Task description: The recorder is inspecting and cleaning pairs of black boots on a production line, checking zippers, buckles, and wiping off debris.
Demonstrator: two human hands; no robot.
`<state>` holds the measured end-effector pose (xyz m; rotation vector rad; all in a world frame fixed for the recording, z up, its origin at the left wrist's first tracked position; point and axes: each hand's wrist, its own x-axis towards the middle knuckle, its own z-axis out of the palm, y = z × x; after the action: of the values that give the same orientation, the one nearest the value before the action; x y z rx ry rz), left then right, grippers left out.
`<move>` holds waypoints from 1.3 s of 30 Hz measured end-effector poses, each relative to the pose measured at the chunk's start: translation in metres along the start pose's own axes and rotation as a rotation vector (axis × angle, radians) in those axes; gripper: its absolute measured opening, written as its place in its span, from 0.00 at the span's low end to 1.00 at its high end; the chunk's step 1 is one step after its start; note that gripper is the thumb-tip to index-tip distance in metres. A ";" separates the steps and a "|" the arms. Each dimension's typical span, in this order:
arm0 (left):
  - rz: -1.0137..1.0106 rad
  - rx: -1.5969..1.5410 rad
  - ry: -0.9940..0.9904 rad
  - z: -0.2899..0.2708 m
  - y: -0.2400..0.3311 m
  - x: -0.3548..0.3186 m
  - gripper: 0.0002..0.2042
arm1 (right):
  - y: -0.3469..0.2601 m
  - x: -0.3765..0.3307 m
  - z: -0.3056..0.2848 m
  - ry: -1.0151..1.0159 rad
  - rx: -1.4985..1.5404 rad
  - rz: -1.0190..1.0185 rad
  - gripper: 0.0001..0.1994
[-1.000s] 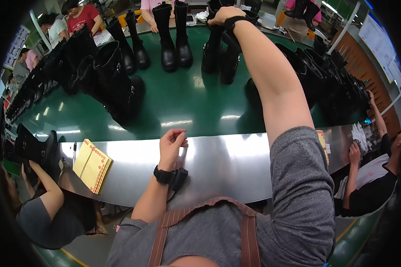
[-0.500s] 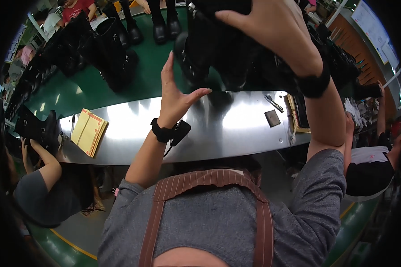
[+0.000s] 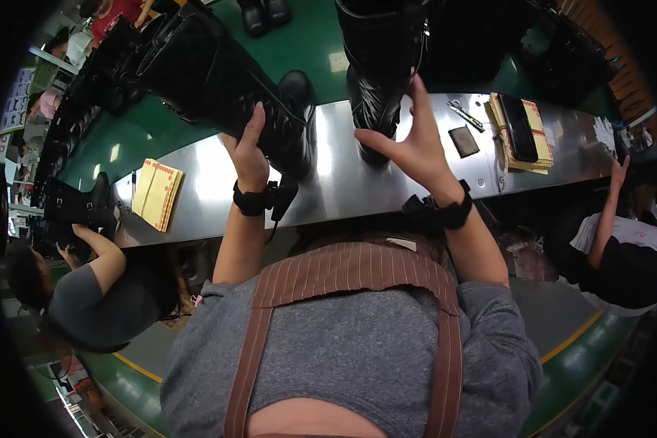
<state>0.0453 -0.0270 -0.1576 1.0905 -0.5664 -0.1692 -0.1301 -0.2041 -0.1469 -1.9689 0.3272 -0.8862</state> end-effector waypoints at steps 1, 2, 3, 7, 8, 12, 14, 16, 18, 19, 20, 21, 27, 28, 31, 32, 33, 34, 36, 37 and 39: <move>0.065 0.011 0.001 -0.001 0.000 -0.001 0.13 | 0.017 -0.002 0.016 -0.021 -0.056 0.057 0.51; 0.134 0.026 0.010 -0.003 0.001 -0.002 0.12 | 0.029 -0.004 0.027 0.036 -0.141 -0.031 0.44; 0.128 -0.022 0.028 -0.004 0.002 -0.004 0.12 | 0.038 -0.006 0.035 0.080 -0.072 -0.001 0.38; 0.178 -0.072 0.026 -0.015 0.008 -0.019 0.17 | 0.045 -0.001 0.025 0.285 0.006 0.025 0.15; 0.177 -0.062 0.026 -0.017 0.008 -0.024 0.17 | 0.044 -0.002 0.014 0.298 0.049 0.053 0.14; 0.289 0.072 0.047 -0.012 0.003 -0.039 0.18 | 0.044 -0.024 -0.022 0.410 0.046 0.008 0.12; 0.306 0.051 0.007 -0.008 -0.001 -0.041 0.18 | 0.048 -0.040 -0.031 0.374 0.035 0.070 0.12; 0.301 0.038 -0.003 -0.006 -0.003 -0.043 0.18 | 0.052 -0.055 -0.031 0.317 -0.019 0.033 0.12; 0.214 0.070 0.057 -0.006 -0.003 -0.046 0.17 | 0.053 -0.063 -0.034 0.309 -0.159 -0.010 0.21; 0.269 0.041 0.034 -0.006 -0.003 -0.049 0.17 | 0.051 -0.066 -0.035 0.404 -0.145 -0.051 0.26; 0.240 0.171 -0.017 -0.006 0.000 -0.050 0.22 | 0.047 -0.068 -0.036 0.525 -0.145 -0.100 0.31; 0.248 0.261 -0.039 -0.006 0.004 -0.049 0.27 | 0.041 -0.070 -0.038 0.657 -0.371 -0.253 0.33; 1.061 0.382 0.103 0.003 0.083 -0.011 0.40 | -0.026 -0.057 -0.030 0.130 -0.095 -0.580 0.07; 1.125 0.483 0.042 0.005 0.107 -0.010 0.34 | -0.035 -0.044 -0.020 0.031 -0.112 -0.542 0.05; 1.139 0.930 0.037 0.025 0.158 -0.011 0.29 | -0.064 -0.006 0.008 -0.081 0.022 -0.273 0.07; 1.082 1.194 0.047 0.035 0.166 -0.011 0.24 | -0.071 0.009 0.019 -0.086 0.107 -0.254 0.08; 0.965 1.473 0.078 0.043 0.171 -0.011 0.19 | -0.077 0.026 0.032 -0.063 0.175 -0.273 0.08; 0.948 1.441 0.086 0.051 0.170 -0.004 0.14 | -0.083 0.037 0.041 -0.118 0.242 -0.190 0.10; 0.827 1.517 0.041 0.060 0.173 -0.002 0.15 | -0.093 0.060 0.060 -0.109 0.251 -0.227 0.11; 0.804 1.502 0.055 0.061 0.174 -0.001 0.16 | -0.097 0.068 0.068 -0.124 0.200 -0.264 0.11; 0.806 1.485 0.028 0.058 0.175 0.003 0.15 | -0.102 0.081 0.073 -0.202 0.115 -0.206 0.13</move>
<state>-0.0069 0.0074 0.0155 2.1395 -1.0981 1.1482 -0.0336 -0.1460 -0.0479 -1.9878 -0.0435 -0.8064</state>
